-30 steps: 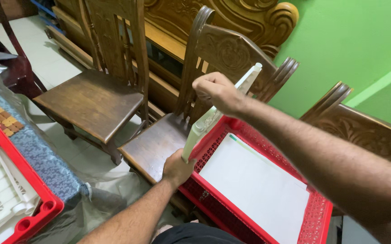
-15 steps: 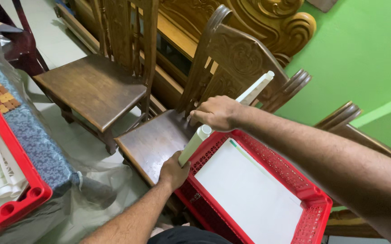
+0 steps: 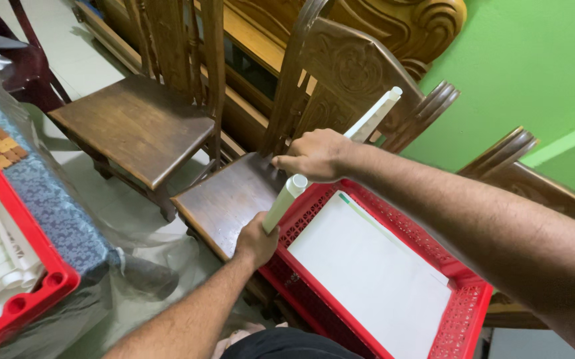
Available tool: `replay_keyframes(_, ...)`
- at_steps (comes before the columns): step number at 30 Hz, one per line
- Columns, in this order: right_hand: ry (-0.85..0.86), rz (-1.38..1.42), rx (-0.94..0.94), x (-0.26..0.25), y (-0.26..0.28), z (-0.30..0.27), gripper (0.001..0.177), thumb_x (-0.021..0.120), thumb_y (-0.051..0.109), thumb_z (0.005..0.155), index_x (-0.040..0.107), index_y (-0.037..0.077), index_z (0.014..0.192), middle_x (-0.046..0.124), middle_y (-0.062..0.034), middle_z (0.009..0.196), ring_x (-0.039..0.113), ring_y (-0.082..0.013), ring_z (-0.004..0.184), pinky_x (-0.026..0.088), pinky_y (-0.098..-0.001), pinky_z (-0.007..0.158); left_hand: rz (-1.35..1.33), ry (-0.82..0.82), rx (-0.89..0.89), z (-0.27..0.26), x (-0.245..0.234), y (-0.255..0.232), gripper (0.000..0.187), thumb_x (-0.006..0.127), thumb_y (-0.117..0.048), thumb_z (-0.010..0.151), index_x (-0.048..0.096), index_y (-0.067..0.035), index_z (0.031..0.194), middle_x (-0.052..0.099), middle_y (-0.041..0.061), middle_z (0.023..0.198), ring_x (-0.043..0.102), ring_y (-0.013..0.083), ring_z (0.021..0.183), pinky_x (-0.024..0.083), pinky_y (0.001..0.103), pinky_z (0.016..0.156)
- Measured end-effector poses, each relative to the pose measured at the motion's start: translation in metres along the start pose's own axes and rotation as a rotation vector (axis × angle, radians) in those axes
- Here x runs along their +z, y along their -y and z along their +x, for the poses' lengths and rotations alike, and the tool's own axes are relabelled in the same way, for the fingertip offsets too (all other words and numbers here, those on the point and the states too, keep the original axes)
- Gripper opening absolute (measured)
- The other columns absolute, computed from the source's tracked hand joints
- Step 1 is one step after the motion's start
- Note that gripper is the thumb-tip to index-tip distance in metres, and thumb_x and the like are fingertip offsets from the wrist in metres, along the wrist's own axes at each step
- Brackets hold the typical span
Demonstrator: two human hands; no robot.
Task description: The person assembles a red plastic crate by inserting white perforated side panels into the crate's frame. They pick up panels from a nearby table, align them with the crate, and press them into place one by one until the crate is fully assembled.
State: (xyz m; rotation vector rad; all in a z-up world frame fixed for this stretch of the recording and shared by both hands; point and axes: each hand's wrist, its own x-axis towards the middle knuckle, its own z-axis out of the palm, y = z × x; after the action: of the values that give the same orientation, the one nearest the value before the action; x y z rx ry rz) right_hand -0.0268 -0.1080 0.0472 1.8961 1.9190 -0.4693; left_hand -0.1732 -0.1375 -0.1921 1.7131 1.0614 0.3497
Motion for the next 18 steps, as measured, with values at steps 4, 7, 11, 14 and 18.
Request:
replay_keyframes(4, -0.045, 0.433, -0.131, -0.018, 0.013, -0.006, 0.081, 0.015, 0.071, 0.096, 0.067, 0.017, 0.128, 0.067, -0.0127, 0.134, 0.062, -0.0273, 0.128, 0.045, -0.0496, 0.108, -0.044, 0.06, -0.053, 0.0, -0.007, 0.002, 0.044, 0.061, -0.035, 0.098, 0.054, -0.014, 0.136, 0.071, 0.01, 0.12, 0.068, 0.0266, 0.113, 0.053, 0.039, 0.101)
replay_keyframes(7, -0.168, 0.455, -0.183, -0.02, 0.021, -0.017, 0.074, 0.023, 0.066, 0.098, 0.065, 0.015, 0.133, 0.066, -0.0121, 0.138, 0.059, -0.0266, 0.132, 0.042, -0.0459, 0.111, -0.104, 0.012, 0.03, -0.006, -0.009, 0.001, 0.047, 0.063, -0.037, 0.098, 0.055, -0.011, 0.136, 0.073, 0.011, 0.115, 0.071, 0.0265, 0.11, 0.055, 0.038, 0.096)
replay_keyframes(11, -0.675, 0.426, -0.358, 0.008, 0.024, -0.03, 0.041, 0.057, 0.04, 0.099, 0.069, 0.004, 0.116, 0.068, -0.015, 0.118, 0.067, -0.0257, 0.111, 0.054, -0.0393, 0.098, -0.216, -0.123, 0.075, -0.021, -0.008, 0.002, 0.043, 0.07, -0.032, 0.091, 0.064, -0.012, 0.128, 0.077, 0.009, 0.106, 0.075, 0.0259, 0.099, 0.058, 0.036, 0.089)
replay_keyframes(14, -1.442, 0.728, -0.166, 0.066, 0.024, -0.032, 0.018, 0.064, 0.017, 0.103, 0.06, 0.001, 0.11, 0.059, -0.0107, 0.11, 0.06, -0.0233, 0.103, 0.051, -0.0371, 0.095, -0.175, -0.159, 0.154, -0.031, -0.011, 0.013, 0.041, 0.072, -0.029, 0.091, 0.066, -0.014, 0.128, 0.077, 0.009, 0.109, 0.074, 0.0244, 0.101, 0.057, 0.035, 0.089)
replay_keyframes(18, -1.148, 1.524, 0.371, 0.169, 0.03, -0.014, 0.025, 0.061, 0.018, 0.095, 0.056, 0.0, 0.113, 0.061, -0.0081, 0.098, 0.055, -0.0212, 0.089, 0.048, -0.0364, 0.084, -0.143, -0.182, 0.152, -0.027, -0.014, 0.021, 0.042, 0.078, -0.027, 0.088, 0.07, -0.017, 0.127, 0.077, 0.009, 0.115, 0.074, 0.0219, 0.107, 0.057, 0.034, 0.092)
